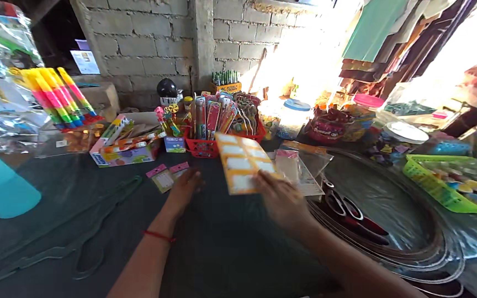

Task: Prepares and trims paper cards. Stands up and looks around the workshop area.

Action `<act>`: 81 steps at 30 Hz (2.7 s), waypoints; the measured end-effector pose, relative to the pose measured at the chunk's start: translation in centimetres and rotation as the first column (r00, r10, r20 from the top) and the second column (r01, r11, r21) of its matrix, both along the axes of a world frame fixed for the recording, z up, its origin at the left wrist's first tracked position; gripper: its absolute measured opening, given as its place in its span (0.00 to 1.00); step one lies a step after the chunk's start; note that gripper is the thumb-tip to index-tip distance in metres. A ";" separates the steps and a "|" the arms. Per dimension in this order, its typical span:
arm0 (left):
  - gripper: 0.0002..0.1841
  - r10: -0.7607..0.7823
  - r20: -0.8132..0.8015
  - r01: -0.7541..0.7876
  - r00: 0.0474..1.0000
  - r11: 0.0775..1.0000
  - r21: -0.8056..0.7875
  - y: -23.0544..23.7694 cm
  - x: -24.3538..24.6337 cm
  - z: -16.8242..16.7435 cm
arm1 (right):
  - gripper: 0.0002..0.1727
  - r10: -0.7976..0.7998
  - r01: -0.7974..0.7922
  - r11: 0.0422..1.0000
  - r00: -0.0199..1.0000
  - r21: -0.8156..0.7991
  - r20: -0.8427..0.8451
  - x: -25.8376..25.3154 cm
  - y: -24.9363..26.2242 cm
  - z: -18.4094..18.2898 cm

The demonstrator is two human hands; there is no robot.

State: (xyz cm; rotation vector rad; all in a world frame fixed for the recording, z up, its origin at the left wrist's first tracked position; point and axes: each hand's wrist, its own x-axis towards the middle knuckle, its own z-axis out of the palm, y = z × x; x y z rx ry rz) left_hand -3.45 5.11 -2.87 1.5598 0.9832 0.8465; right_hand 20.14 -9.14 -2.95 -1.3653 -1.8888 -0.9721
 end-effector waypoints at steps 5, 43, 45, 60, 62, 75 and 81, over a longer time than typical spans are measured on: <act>0.27 -0.020 -0.459 0.117 0.888 0.976 0.183 -0.6 1.3 -0.5 | 0.23 0.101 -0.113 0.726 0.993 -0.678 -0.058 -1.9 -0.6 -4.2; 0.13 0.010 0.139 -0.013 0.990 1.000 0.024 -3.0 2.8 -0.4 | 0.25 0.257 -0.425 0.849 0.851 -0.313 -0.458 1.8 0.4 -2.7; 0.12 -0.004 0.293 -0.009 0.956 0.999 0.043 -3.2 2.5 -0.1 | 0.31 0.164 -0.442 0.870 0.679 -0.220 -0.716 2.8 1.2 -2.2; 0.06 0.117 0.396 -0.137 0.911 0.990 0.022 -4.3 3.4 0.0 | 0.11 -0.035 -0.610 0.774 0.227 -0.170 -0.973 3.8 1.9 -1.5; 0.06 0.123 0.398 -0.144 0.909 0.989 0.022 -4.3 3.5 0.0 | 0.11 -0.030 -0.615 0.771 0.220 -0.163 -0.975 3.8 1.8 -1.6; 0.06 0.042 0.264 -0.049 0.964 0.999 0.021 -4.7 3.5 -0.2 | 0.14 -0.637 0.293 0.687 0.683 -0.665 -0.357 11.3 -6.7 4.0; 0.05 0.004 0.344 0.004 0.939 1.000 -0.023 -5.3 3.3 0.6 | 0.30 -0.823 0.246 0.296 0.555 -0.923 -0.116 15.8 -9.0 2.6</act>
